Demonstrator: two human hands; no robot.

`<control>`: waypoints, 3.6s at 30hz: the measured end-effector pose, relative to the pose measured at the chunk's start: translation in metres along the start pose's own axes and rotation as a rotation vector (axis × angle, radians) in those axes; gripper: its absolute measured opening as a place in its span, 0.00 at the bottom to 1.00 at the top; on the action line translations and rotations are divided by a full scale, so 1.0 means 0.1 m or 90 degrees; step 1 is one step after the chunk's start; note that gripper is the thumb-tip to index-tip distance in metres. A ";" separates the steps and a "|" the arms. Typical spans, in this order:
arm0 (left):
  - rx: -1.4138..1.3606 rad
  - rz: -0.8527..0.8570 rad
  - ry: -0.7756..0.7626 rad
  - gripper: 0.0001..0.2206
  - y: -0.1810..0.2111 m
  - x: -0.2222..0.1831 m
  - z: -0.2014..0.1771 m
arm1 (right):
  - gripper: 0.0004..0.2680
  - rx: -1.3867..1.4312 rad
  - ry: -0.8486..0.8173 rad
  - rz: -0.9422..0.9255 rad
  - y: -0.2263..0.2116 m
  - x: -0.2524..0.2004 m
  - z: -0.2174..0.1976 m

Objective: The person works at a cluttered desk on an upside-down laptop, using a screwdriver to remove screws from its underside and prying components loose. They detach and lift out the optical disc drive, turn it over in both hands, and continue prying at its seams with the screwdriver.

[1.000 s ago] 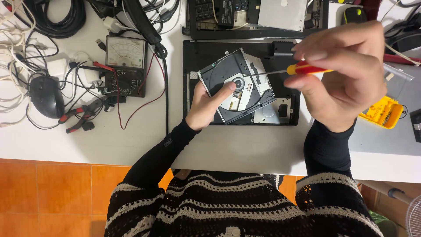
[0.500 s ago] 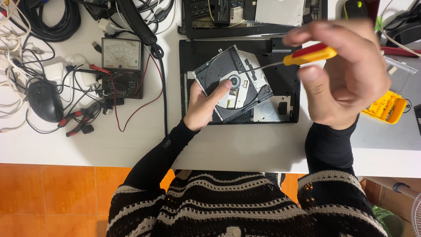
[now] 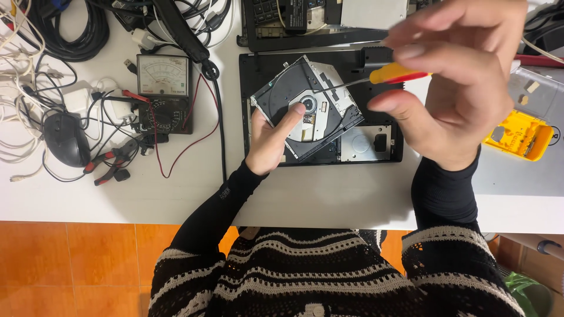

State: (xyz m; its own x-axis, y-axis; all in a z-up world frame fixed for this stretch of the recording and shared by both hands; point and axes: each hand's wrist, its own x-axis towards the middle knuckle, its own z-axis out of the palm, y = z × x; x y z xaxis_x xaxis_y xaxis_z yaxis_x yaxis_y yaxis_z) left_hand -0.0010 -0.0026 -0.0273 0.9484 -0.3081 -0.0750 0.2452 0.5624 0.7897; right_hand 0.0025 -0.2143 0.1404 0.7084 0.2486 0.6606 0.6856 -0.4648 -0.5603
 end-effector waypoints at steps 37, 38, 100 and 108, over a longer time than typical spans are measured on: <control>-0.002 -0.010 -0.002 0.11 -0.02 0.00 0.01 | 0.14 -0.003 -0.021 0.062 -0.09 0.02 0.06; -0.002 -0.010 -0.001 0.11 -0.02 0.00 0.01 | 0.14 -0.002 -0.021 0.062 -0.08 0.01 0.06; -0.067 -0.146 -0.028 0.16 0.06 0.01 0.05 | 0.12 0.022 0.002 0.127 -0.03 -0.10 0.02; -0.041 -0.155 -0.023 0.16 0.00 0.01 0.02 | 0.11 0.027 -0.008 0.119 0.00 -0.07 0.01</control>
State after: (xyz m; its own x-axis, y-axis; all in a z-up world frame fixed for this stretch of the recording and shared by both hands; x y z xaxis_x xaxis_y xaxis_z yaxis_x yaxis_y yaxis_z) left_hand -0.0008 -0.0047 -0.0258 0.8523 -0.4673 -0.2348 0.4785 0.5156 0.7108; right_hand -0.0020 -0.2152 0.1357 0.8261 0.1723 0.5365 0.5479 -0.4680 -0.6934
